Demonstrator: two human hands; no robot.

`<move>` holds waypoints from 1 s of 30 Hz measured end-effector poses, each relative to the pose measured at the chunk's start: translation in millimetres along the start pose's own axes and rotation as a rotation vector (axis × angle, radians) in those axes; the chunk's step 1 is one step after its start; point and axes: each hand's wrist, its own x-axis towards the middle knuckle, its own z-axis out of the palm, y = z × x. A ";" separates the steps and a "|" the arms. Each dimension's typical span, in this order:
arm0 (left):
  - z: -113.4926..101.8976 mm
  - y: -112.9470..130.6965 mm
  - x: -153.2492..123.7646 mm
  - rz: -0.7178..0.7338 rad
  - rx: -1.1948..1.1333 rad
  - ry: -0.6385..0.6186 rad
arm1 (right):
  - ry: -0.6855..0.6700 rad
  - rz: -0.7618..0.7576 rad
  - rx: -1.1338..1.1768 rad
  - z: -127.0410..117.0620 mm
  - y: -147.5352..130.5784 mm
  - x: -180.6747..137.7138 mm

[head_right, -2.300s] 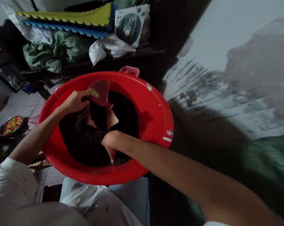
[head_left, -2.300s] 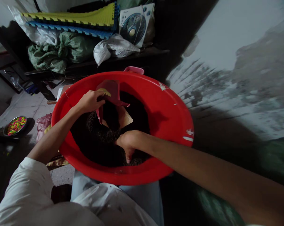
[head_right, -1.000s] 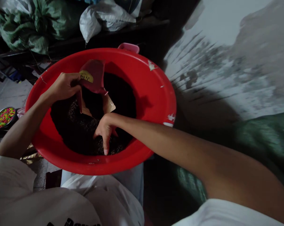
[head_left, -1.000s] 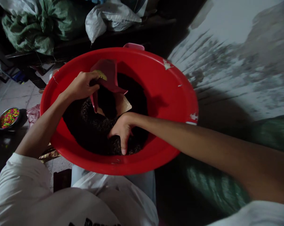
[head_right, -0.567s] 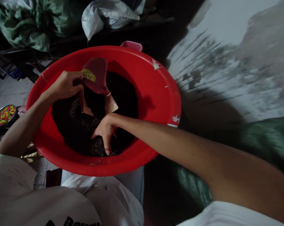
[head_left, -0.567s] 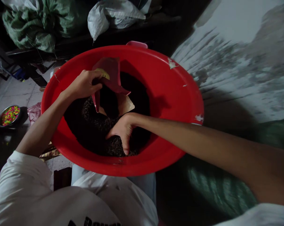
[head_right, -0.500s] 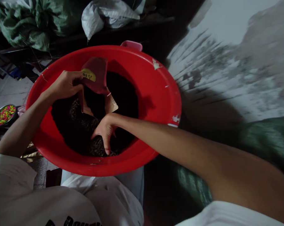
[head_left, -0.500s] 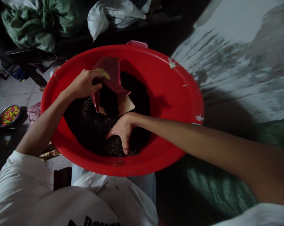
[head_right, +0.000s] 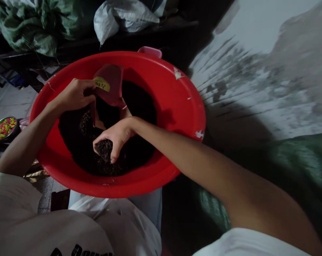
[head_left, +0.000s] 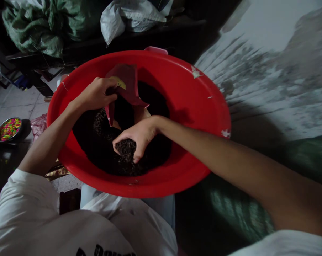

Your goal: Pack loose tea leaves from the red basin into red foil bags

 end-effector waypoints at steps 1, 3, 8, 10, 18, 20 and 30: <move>-0.5 0.5 0.0 0.004 0.004 -0.003 | -0.012 -0.027 0.052 -5.6 0.6 -5.2; -1.6 1.4 0.1 0.002 0.009 -0.008 | 0.104 -0.050 0.079 -15.6 5.0 -16.3; -3.4 3.2 0.1 -0.018 0.026 -0.007 | 0.605 0.062 0.192 -27.3 22.5 -36.2; -3.6 3.4 -0.3 -0.022 0.050 -0.002 | 0.843 0.088 0.283 -27.3 26.3 -36.1; -6.3 11.6 -3.4 0.031 0.096 0.041 | 1.170 -0.110 0.320 -23.3 14.0 -23.0; -7.3 22.9 -4.1 0.068 0.081 0.014 | 1.168 -0.106 0.350 -23.3 15.0 -22.5; 18.4 72.1 -15.2 0.319 0.336 -0.581 | 1.242 -0.120 0.451 -29.5 21.1 -24.0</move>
